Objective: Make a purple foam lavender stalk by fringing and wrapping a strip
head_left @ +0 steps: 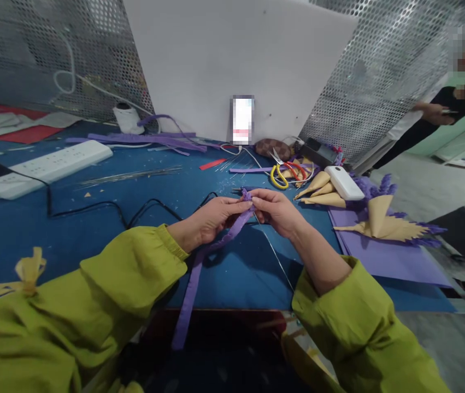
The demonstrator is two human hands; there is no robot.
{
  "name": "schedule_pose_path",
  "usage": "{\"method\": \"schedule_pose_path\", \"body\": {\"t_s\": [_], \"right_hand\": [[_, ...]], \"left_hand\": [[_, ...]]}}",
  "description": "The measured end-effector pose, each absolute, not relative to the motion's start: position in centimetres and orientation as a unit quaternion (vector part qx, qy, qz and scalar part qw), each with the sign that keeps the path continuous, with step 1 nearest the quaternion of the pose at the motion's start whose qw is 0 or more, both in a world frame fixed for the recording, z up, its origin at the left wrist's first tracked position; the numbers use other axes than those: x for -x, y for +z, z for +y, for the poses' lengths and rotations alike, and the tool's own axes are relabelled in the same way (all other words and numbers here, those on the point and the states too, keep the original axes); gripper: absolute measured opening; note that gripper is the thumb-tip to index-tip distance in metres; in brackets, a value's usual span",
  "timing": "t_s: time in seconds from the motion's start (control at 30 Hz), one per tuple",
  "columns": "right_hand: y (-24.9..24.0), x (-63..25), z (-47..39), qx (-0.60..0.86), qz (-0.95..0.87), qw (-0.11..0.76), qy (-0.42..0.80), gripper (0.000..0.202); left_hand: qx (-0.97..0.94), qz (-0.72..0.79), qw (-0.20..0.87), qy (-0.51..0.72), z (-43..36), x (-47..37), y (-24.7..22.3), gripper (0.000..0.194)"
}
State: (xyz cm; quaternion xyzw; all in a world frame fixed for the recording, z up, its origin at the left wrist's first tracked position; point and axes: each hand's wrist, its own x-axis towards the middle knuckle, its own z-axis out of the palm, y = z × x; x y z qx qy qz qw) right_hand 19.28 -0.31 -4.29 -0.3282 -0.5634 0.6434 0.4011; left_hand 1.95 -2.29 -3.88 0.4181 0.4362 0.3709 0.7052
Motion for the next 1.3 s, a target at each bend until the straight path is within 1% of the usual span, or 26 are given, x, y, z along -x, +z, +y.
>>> {"method": "schedule_pose_path", "body": {"t_s": [0.17,0.27,0.33,0.5,0.67,0.8,1.07,1.3], "right_hand": [[-4.3,-19.3,-0.1,0.335,-0.54,0.428,0.642,0.028],[-4.1,-19.3,-0.2,0.341,-0.536,0.434,0.638,0.028],[-4.0,-19.4,-0.2,0.343,-0.533,0.421,0.649,0.027],[-4.0,-19.7,0.0,0.306,-0.503,0.357,0.725,0.028],[-4.2,-20.0,0.2,0.28,-0.488,0.35,0.749,0.027],[-4.1,-20.0,0.1,0.286,-0.488,0.349,0.747,0.031],[-4.0,-19.5,0.0,0.296,-0.494,0.335,0.746,0.033],[-3.7,-20.2,0.0,0.283,-0.491,0.324,0.757,0.032]], "left_hand": [[-0.424,0.442,0.711,0.344,-2.4,-1.6,-3.0,0.033],[-0.458,0.443,0.688,0.346,-2.4,-1.5,-2.7,0.023],[-0.468,0.451,0.671,0.357,-2.3,-1.4,-2.7,0.017],[-0.451,0.448,0.684,0.358,-2.3,-1.6,-2.8,0.013],[-0.466,0.426,0.702,0.33,-2.4,-1.3,-2.5,0.015],[-0.51,0.421,0.683,0.309,-2.1,-0.9,-2.3,0.013],[-0.539,0.446,0.645,0.309,-1.8,-1.0,-2.7,0.01],[-0.532,0.445,0.652,0.306,-1.8,-1.0,-2.4,0.01]]}}
